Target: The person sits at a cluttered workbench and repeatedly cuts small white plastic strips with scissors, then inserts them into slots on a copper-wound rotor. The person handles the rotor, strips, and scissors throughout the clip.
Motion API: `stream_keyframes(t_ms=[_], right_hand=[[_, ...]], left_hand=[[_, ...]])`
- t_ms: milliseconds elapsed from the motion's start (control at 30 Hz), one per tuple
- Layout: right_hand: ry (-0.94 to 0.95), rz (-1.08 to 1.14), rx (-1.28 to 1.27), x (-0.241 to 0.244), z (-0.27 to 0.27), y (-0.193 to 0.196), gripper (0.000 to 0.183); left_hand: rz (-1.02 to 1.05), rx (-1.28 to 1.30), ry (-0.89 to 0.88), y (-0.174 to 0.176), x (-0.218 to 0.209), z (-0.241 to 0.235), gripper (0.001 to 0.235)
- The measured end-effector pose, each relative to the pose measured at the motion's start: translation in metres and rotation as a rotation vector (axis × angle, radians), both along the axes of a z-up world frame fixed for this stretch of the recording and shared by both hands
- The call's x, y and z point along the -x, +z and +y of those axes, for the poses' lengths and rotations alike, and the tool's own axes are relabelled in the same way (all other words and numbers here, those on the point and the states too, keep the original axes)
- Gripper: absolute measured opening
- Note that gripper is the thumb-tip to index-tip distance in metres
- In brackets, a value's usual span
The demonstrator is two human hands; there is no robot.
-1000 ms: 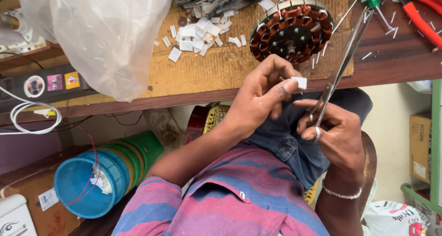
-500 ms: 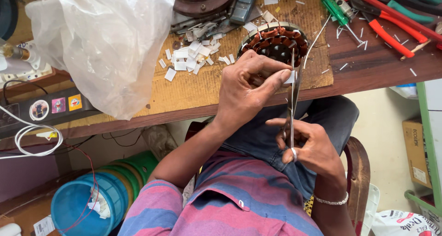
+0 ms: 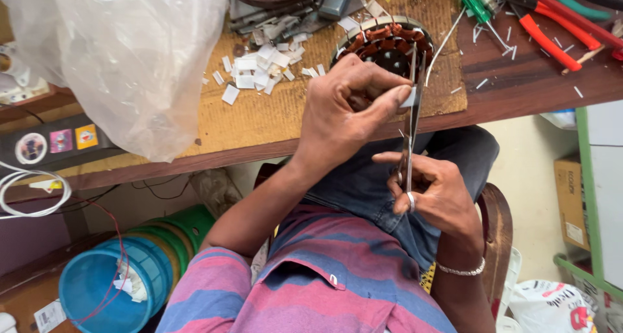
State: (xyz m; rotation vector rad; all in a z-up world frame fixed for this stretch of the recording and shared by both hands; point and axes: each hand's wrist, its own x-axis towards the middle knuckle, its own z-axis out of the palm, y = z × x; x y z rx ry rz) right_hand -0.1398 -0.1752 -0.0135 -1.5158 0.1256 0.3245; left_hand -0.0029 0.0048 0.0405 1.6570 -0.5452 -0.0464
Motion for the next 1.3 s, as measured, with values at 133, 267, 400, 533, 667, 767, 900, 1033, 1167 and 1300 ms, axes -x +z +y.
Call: stream_keyframes(t_ms=[133, 267, 400, 533, 667, 767, 900, 1033, 1167, 1300], right_hand=[[0.024, 0.038, -0.031, 0.002, -0.003, 0.001, 0.092], [0.033, 0.028, -0.051, 0.0, -0.003, 0.006, 0.094], [0.008, 0.039, -0.107, 0.0, -0.002, 0.005, 0.093], [-0.039, 0.034, -0.15, 0.002, -0.001, -0.001, 0.09], [-0.08, 0.044, -0.014, 0.008, -0.007, -0.016, 0.068], [-0.197, -0.007, 0.006, 0.018, -0.015, -0.018, 0.057], [-0.334, 0.067, 0.315, 0.008, -0.065, 0.002, 0.056], [-0.146, 0.066, 1.137, -0.027, -0.112, 0.006, 0.062], [0.1, 0.155, 1.493, -0.081, -0.134, 0.001, 0.055], [0.452, 0.296, 1.619, -0.142, -0.142, 0.012, 0.054]], left_hand=[[0.014, -0.001, -0.021, -0.002, -0.001, -0.001, 0.01], [0.011, 0.006, -0.01, 0.001, 0.001, -0.002, 0.01], [-0.025, -0.002, -0.007, 0.002, 0.001, -0.002, 0.01], [-0.042, -0.006, -0.011, 0.002, -0.003, -0.001, 0.01], [0.005, 0.023, -0.045, -0.007, -0.009, -0.003, 0.011], [0.223, 0.206, -0.088, -0.019, -0.006, 0.0, 0.013], [0.501, 0.389, -0.102, -0.029, 0.006, 0.012, 0.018], [0.817, 0.485, -0.263, -0.043, 0.032, 0.03, 0.019], [0.773, 0.4, -0.348, -0.063, 0.056, 0.042, 0.018], [0.707, 0.343, -0.334, -0.072, 0.059, 0.035, 0.019]])
